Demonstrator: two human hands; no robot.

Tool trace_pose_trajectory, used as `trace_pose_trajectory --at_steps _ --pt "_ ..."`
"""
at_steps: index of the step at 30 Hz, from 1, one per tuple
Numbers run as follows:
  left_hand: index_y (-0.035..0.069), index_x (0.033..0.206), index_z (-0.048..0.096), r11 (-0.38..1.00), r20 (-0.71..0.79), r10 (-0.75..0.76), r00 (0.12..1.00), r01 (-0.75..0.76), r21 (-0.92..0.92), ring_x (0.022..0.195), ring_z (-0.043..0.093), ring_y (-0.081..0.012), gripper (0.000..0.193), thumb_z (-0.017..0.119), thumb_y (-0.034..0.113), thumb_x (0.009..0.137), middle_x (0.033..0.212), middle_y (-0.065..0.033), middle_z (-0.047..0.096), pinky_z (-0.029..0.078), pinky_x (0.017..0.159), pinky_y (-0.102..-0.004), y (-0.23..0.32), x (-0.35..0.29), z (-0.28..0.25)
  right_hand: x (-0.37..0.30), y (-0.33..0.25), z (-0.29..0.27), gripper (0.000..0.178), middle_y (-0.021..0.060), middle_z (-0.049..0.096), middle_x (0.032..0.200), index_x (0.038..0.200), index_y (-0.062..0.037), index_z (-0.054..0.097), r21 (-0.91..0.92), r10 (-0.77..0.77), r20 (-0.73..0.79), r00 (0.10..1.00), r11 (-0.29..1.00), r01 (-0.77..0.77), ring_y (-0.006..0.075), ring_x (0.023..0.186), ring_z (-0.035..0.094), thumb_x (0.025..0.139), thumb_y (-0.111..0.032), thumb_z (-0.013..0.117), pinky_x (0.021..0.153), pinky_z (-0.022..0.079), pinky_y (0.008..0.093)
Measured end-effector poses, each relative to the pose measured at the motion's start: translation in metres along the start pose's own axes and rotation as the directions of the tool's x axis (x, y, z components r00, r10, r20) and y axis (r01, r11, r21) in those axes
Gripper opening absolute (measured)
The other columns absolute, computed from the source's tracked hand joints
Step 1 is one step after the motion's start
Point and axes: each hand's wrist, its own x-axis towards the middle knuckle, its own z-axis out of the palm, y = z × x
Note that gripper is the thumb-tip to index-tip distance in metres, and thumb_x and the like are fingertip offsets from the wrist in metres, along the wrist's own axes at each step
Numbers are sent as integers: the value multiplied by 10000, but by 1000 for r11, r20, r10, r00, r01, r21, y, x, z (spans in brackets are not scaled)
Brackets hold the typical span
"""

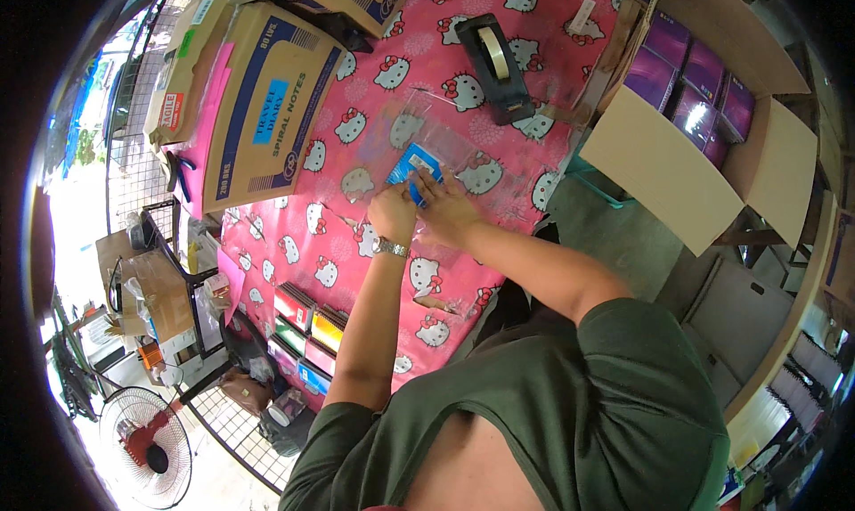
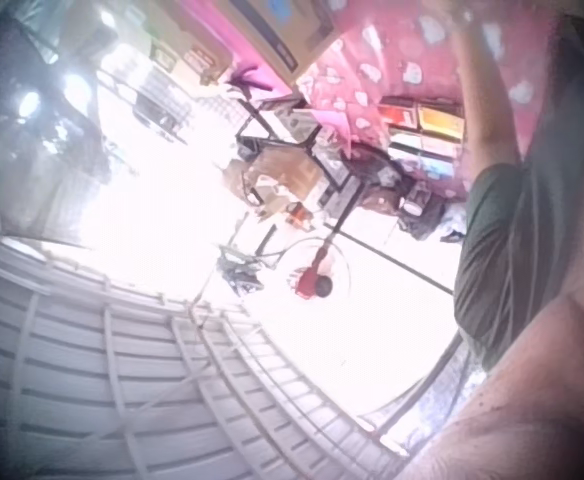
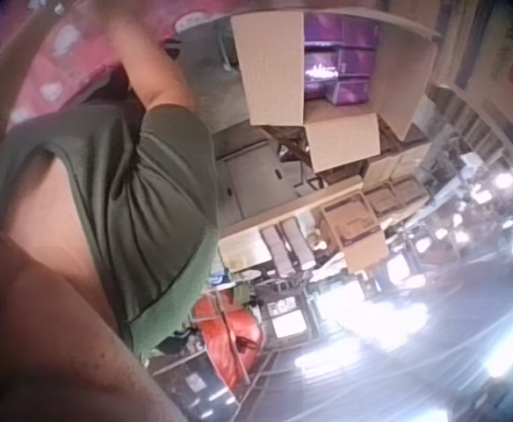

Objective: The person organizes small notebooks by color, gathers a stack of notebooks, and places them into a clear plastic adhesive bag.

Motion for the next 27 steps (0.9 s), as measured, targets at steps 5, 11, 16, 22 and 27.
trace_pose_trajectory --at_steps 5,11,16,22,27 --pt "39 998 653 966 161 67 985 -105 238 841 650 -302 233 540 113 808 930 -118 654 538 668 -400 2 0 13 0 33 -6 648 208 343 1436 1301 -107 490 187 -112 -84 990 974 126 336 1339 302 780 -463 638 1096 162 559" --pt "-128 1120 546 907 85 202 976 -219 359 982 621 -329 384 519 128 835 1071 -219 598 535 798 -376 9 -16 32 0 191 -44 194 87 631 813 884 -43 664 780 770 -284 572 532 -330 246 848 569 819 -224 690 746 462 393" --pt "-149 1227 464 897 91 210 973 -229 378 1115 561 -378 466 496 143 865 1234 -309 504 486 925 -417 16 -25 35 -14 192 -46 144 17 584 751 899 -33 639 986 780 150 608 -160 -39 118 729 547 854 -167 671 682 488 284" --pt "-101 1248 471 937 15 181 983 -177 301 1128 556 -386 422 458 119 887 1273 -262 509 481 935 -419 -10 -31 51 -52 163 -3 117 32 559 795 964 -24 569 772 591 304 747 -612 170 86 652 507 884 -98 613 587 443 247" --pt "2 1202 569 947 -121 193 974 -152 284 1112 586 -319 373 512 142 861 1269 -180 552 498 913 -370 -16 -38 63 12 125 -35 80 30 553 758 906 -30 563 774 -118 382 916 -501 -387 83 532 453 885 -101 593 494 367 232"
